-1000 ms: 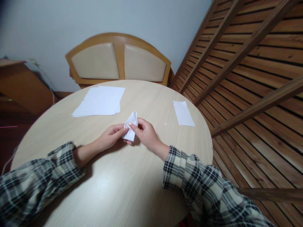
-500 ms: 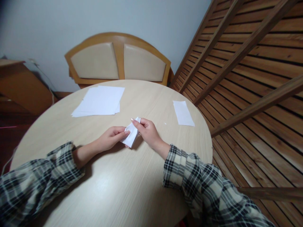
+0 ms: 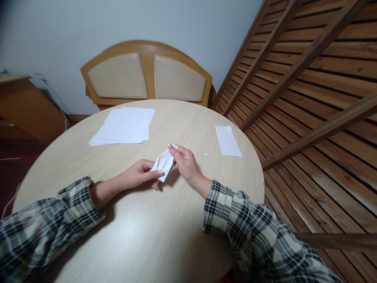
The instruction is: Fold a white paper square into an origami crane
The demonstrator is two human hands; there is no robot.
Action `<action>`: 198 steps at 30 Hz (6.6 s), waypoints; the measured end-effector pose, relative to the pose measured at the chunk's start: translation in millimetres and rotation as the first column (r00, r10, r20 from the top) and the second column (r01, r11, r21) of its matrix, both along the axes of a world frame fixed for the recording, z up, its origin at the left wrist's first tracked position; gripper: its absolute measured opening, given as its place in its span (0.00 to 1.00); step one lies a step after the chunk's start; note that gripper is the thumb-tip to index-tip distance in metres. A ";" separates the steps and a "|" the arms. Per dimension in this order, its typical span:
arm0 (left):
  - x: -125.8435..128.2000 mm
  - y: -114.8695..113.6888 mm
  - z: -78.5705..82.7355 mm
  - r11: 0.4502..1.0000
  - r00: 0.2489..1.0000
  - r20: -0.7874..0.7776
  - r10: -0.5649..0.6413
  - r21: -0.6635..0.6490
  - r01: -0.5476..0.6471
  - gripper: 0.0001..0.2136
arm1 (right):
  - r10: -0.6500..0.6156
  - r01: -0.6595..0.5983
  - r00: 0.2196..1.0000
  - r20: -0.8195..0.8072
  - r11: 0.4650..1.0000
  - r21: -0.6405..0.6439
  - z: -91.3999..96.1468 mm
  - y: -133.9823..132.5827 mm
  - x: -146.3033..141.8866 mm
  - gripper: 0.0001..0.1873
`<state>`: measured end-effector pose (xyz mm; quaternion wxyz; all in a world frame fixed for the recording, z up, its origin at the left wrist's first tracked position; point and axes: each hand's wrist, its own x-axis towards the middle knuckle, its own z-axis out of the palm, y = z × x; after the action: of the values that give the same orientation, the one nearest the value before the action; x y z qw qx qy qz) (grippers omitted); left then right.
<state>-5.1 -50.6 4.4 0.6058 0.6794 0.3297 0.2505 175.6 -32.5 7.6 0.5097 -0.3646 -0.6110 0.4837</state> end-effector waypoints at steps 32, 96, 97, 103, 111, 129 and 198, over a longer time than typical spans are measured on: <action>6.0 4.9 -3.4 0.957 0.926 0.265 0.270 0.029 -0.288 0.22 | 0.232 -0.224 0.955 0.186 0.973 -0.061 1.0 -6.7 -5.3 0.22; 7.7 9.1 -10.2 0.963 0.913 0.331 0.239 0.038 -0.266 0.16 | 0.256 -0.251 0.966 0.039 0.962 -0.108 -4.4 -7.2 -2.7 0.25; 7.6 9.0 -10.7 0.967 0.913 0.339 0.226 0.034 -0.252 0.16 | 0.258 -0.253 0.965 0.035 0.960 -0.117 -5.0 -6.8 -3.1 0.25; 6.7 8.7 -13.4 0.965 0.899 0.362 0.246 -0.006 -0.261 0.14 | 0.271 -0.270 0.962 0.001 0.957 -0.111 -6.0 -5.8 -4.0 0.23; 7.6 7.5 -12.5 0.959 0.874 0.400 0.278 -0.071 -0.273 0.14 | 0.255 -0.251 0.967 0.026 0.961 -0.115 -7.0 -5.1 -3.4 0.22; 5.1 7.1 -11.1 0.944 0.923 0.271 0.273 0.111 -0.312 0.15 | 0.210 -0.215 0.976 -0.049 0.962 -0.166 -5.4 -1.1 -3.3 0.10; 4.2 12.8 -4.1 0.897 0.882 0.227 0.412 0.068 -0.436 0.15 | -0.064 0.012 0.971 0.229 0.974 0.224 -11.9 6.8 3.9 0.08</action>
<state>-0.8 -37.7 0.2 0.5263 0.5951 0.3903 0.4654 179.5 -25.8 -4.3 0.4805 -0.3718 -0.7099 0.3562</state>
